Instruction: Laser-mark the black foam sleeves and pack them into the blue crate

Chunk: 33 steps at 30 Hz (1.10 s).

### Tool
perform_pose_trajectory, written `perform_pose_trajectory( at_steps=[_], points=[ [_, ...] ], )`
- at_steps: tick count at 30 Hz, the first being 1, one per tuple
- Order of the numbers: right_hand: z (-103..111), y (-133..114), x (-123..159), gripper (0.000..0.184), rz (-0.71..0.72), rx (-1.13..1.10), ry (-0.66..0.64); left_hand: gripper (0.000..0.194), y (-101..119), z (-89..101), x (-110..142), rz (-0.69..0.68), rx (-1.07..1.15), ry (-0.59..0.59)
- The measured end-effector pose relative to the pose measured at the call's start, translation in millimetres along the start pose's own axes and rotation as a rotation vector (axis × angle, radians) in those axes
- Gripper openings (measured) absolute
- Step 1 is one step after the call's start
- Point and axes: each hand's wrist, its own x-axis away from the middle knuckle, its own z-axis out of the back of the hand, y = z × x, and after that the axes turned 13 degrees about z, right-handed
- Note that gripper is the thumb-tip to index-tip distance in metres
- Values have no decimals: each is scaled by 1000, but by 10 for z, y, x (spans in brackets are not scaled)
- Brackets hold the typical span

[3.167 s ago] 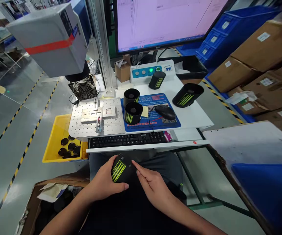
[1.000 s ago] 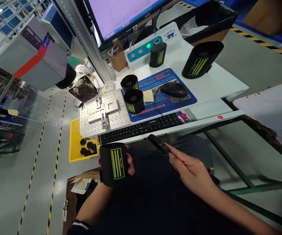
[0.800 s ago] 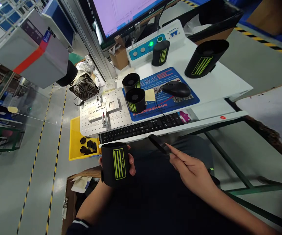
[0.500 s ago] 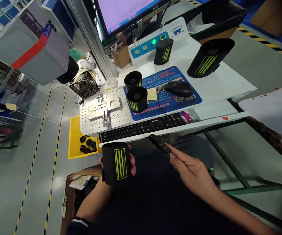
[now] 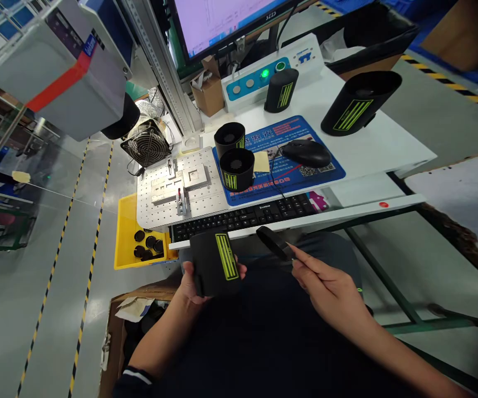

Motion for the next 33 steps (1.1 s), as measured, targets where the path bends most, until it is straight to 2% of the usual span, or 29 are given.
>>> perform_pose_trajectory(
  at_steps=[3,5,9,11,13,16,19,21,25,29,33],
  points=[
    [38,2,-24,55,-34,-33,33,90,72,-145,-9,-49,-103,37],
    [71,-18,-40,56,-34,-58,61,89,149,-269,-16,-89,-163,55],
    [113,-62,-61,58,-1,-98,136,109,252,-482,-28,-190,-290,76],
    [106,-61,-70,58,7,-124,164,120,235,-546,-46,-236,-347,69],
    [83,-54,-81,58,14,-173,195,123,171,-591,-79,-284,-421,67],
    [40,-76,-105,60,9,-238,269,111,24,-656,-148,-408,-589,129],
    [21,-167,-133,57,18,-293,317,85,-119,-720,-206,-564,-743,158],
    [22,-247,-144,55,25,-381,310,74,-186,-739,-221,-634,-821,124],
    [34,-385,-141,51,-18,-573,274,72,-255,-677,-218,-666,-926,69],
    [37,-452,-130,45,28,-523,316,73,-303,-573,-214,-705,-926,82],
    [29,-432,-127,43,71,-456,289,75,-327,-527,-210,-646,-931,100]
  ],
)
